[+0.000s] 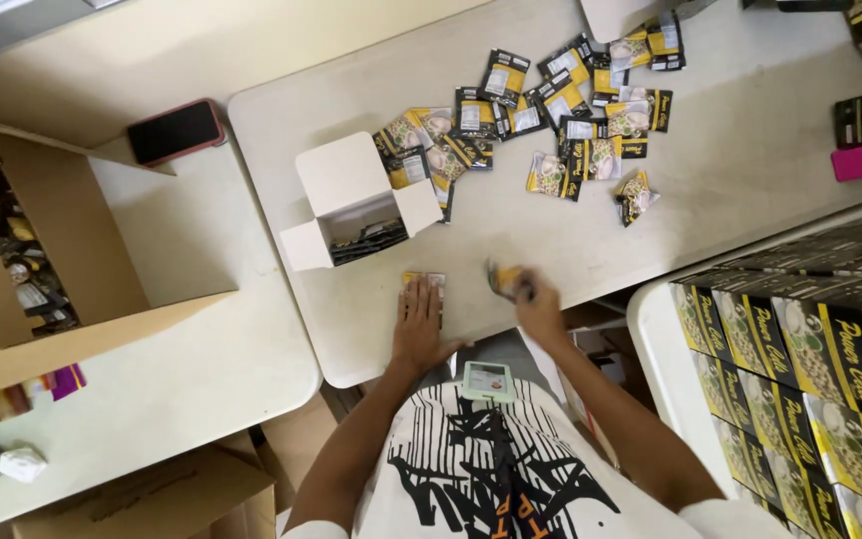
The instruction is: The person places small packaged battery packs into a white cardboard box by hand, tapes the box shut using a pink tape dispenser, and places the sealed box onto a stack of similar boxes.
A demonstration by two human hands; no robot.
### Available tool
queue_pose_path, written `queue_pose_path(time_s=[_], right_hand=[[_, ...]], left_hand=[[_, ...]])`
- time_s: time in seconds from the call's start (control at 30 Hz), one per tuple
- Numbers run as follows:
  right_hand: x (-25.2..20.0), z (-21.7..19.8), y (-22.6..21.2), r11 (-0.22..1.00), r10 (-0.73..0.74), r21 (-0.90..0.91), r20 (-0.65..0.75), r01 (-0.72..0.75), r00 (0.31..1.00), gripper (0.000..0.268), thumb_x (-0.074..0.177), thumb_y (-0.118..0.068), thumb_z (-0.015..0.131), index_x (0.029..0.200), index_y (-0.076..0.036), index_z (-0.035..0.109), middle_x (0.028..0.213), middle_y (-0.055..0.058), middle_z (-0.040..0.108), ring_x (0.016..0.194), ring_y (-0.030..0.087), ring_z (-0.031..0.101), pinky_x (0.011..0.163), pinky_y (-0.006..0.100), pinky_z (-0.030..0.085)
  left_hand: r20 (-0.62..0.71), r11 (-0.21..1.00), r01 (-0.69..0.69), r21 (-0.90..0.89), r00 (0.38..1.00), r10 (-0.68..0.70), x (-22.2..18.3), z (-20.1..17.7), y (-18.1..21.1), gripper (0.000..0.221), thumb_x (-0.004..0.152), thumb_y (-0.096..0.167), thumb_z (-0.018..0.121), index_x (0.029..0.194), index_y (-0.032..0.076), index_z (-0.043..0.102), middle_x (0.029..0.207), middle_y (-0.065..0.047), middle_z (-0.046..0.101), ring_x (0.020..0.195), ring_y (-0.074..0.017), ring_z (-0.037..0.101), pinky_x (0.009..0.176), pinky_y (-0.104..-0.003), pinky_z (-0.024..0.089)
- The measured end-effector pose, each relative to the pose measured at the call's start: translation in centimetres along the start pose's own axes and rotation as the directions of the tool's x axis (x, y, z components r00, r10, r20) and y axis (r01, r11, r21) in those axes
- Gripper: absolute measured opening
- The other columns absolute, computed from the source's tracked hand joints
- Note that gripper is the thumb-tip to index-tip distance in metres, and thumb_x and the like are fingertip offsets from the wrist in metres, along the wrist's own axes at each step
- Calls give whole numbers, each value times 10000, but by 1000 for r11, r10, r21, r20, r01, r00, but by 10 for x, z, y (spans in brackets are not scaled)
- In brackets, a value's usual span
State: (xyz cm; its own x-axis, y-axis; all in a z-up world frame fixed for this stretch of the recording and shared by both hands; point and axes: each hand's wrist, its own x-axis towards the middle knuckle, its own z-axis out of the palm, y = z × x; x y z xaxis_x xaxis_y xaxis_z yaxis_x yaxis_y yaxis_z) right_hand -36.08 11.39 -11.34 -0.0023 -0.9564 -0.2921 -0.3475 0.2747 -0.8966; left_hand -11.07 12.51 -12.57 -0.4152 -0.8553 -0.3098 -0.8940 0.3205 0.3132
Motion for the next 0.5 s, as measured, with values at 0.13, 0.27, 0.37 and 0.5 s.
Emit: queue_pose_path(time_s=[0.13,0.27,0.37,0.5], right_hand=[[-1,1,53,835,395,456,-109,-307,912,269,1019,-217,669,1168,7,670,1029,157,691,861,203,676,731,384,587],[-15,-13,-25,767,623,-245,64,-593,779,582,1048,-496,598,1085,75,703,923,176,732,845,285,723,723,418,578],[-14,-10,-57,762,299,-602,-1,-239,954,631,1022,-561,566,1210,38,633,1135,220,690,1076,363,676,926,469,543],[19,2,-32,530,-365,-746,229,403,903,843,945,-555,629,1511,22,386,1572,274,386,1475,446,345,1215,558,307]], left_hand=[[-135,998,-46,-33,990,41,-7,7,-7,1355,745,911,558,1606,-78,217,1703,-245,136,1591,-403,79,1282,-551,52],[-74,1000,5,16,997,-4,5,-16,-3,1405,676,929,569,1579,-84,202,1679,-253,128,1570,-409,79,1244,-578,59],[-121,999,4,49,993,2,1,-18,-2,1405,671,925,574,1582,-78,205,1679,-267,125,1568,-419,74,1240,-589,62],[130,997,16,75,991,-26,-3,-24,-4,1448,617,928,610,1582,-59,173,1675,-252,90,1556,-432,37,1237,-567,51]])
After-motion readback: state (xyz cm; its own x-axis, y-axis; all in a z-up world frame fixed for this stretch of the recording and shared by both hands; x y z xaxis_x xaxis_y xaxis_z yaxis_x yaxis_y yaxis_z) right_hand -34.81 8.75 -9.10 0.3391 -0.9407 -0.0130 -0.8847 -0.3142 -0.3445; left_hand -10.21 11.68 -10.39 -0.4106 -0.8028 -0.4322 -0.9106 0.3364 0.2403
